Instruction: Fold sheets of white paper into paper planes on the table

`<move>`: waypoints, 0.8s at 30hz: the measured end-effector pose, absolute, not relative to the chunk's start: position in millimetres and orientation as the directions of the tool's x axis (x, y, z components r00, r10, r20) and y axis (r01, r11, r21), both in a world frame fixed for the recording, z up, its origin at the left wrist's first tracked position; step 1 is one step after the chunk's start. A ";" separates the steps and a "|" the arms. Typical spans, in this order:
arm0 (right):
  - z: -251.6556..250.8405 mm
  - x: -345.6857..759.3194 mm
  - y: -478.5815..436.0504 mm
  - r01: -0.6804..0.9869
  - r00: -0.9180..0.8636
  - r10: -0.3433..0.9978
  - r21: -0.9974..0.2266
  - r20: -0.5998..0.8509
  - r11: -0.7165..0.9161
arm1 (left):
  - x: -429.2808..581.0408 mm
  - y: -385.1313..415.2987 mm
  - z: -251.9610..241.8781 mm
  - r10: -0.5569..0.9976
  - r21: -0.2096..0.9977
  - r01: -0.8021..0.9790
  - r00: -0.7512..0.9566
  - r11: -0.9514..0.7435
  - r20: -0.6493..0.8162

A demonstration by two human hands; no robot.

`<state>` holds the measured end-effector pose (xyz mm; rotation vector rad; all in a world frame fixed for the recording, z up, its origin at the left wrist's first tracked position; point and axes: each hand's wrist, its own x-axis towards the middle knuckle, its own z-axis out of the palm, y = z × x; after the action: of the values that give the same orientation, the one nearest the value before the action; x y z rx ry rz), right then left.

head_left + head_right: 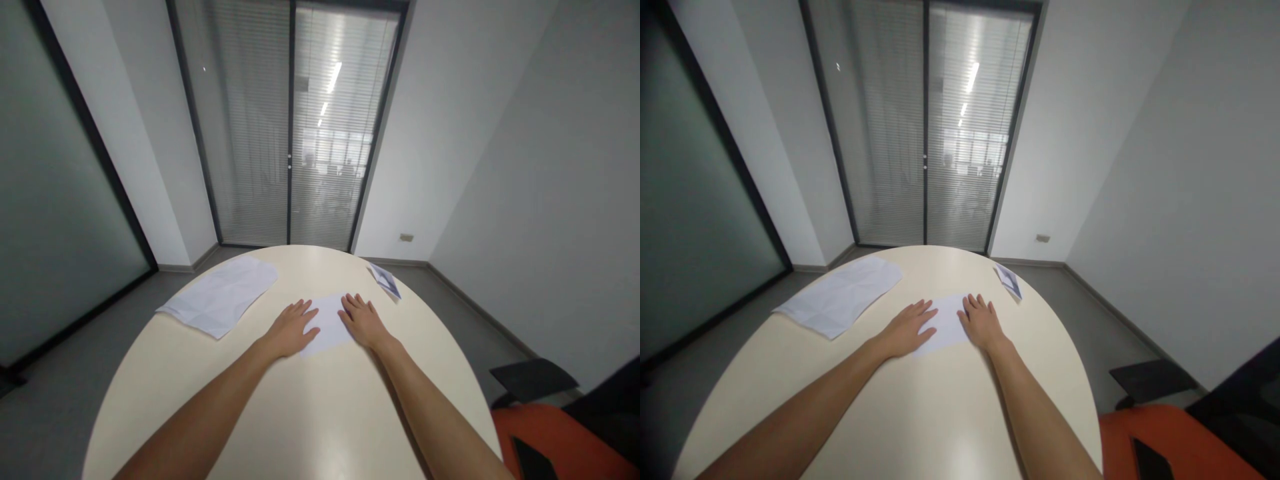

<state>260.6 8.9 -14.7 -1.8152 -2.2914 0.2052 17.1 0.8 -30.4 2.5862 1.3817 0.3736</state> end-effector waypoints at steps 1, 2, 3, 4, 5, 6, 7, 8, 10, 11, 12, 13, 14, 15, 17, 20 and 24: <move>-14.5 262.2 9.1 0.937 -0.239 0.964 -0.232 0.116 0.260 | 16.8 1.5 -30.8 0.842 0.278 0.795 0.521 -0.539 0.141; -14.4 262.9 9.2 0.919 -0.285 0.947 -0.238 0.148 0.313 | 16.3 2.6 -31.1 0.850 0.277 0.804 0.504 -0.526 0.149; -14.3 262.7 9.0 0.890 -0.347 0.923 -0.254 0.166 0.380 | 15.5 3.9 -30.9 0.861 0.275 0.816 0.483 -0.509 0.161; -14.5 261.9 8.8 0.852 -0.411 0.895 -0.276 0.173 0.445 | 14.3 5.4 -30.3 0.872 0.274 0.828 0.457 -0.490 0.178; -14.8 260.9 8.7 0.815 -0.466 0.868 -0.298 0.172 0.497 | 13.0 6.9 -29.1 0.880 0.273 0.838 0.429 -0.472 0.204; -15.4 259.8 8.6 0.789 -0.503 0.847 -0.311 0.170 0.530 | 11.6 8.2 -27.4 0.883 0.275 0.844 0.404 -0.461 0.240; -16.1 258.9 8.7 0.777 -0.519 0.837 -0.314 0.171 0.546 | 10.3 9.2 -25.4 0.878 0.279 0.843 0.386 -0.460 0.282; -17.0 258.3 8.9 0.778 -0.520 0.836 -0.307 0.176 0.548 | 9.3 9.7 -23.4 0.866 0.286 0.833 0.381 -0.473 0.323; -18.6 257.8 9.6 0.797 -0.497 0.844 -0.279 0.200 0.536 | 8.6 8.9 -20.1 0.825 0.301 0.786 0.422 -0.539 0.375; -19.1 257.9 10.0 0.807 -0.484 0.848 -0.265 0.213 0.527 | 9.0 7.7 -19.4 0.803 0.307 0.756 0.459 -0.578 0.380; -19.5 258.1 10.2 0.816 -0.474 0.851 -0.251 0.225 0.521 | 9.8 6.4 -19.2 0.784 0.310 0.730 0.496 -0.609 0.374; -19.6 258.3 10.3 0.821 -0.471 0.850 -0.238 0.235 0.520 | 10.9 5.0 -19.6 0.774 0.308 0.717 0.518 -0.625 0.364; -19.4 258.5 10.2 0.822 -0.472 0.848 -0.227 0.242 0.523 | 12.1 3.8 -20.3 0.776 0.307 0.718 0.524 -0.624 0.352; -19.0 258.7 9.9 0.819 -0.479 0.843 -0.219 0.246 0.529 | 13.1 2.9 -21.0 0.786 0.309 0.729 0.515 -0.611 0.340; -17.8 258.7 8.9 0.807 -0.504 0.829 -0.212 0.242 0.552 | 14.4 2.1 -22.1 0.815 0.322 0.754 0.483 -0.573 0.320; -16.3 258.0 7.1 0.794 -0.529 0.818 -0.208 0.228 0.571 | 14.3 2.6 -21.9 0.835 0.343 0.765 0.458 -0.545 0.306; -14.9 256.7 5.2 0.787 -0.539 0.811 -0.208 0.226 0.581 | 13.6 3.9 -22.2 0.840 0.354 0.767 0.444 -0.536 0.310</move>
<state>256.7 5.2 -14.9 -1.3100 -2.5173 0.1170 13.6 3.9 -22.2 2.5294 1.4200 0.6833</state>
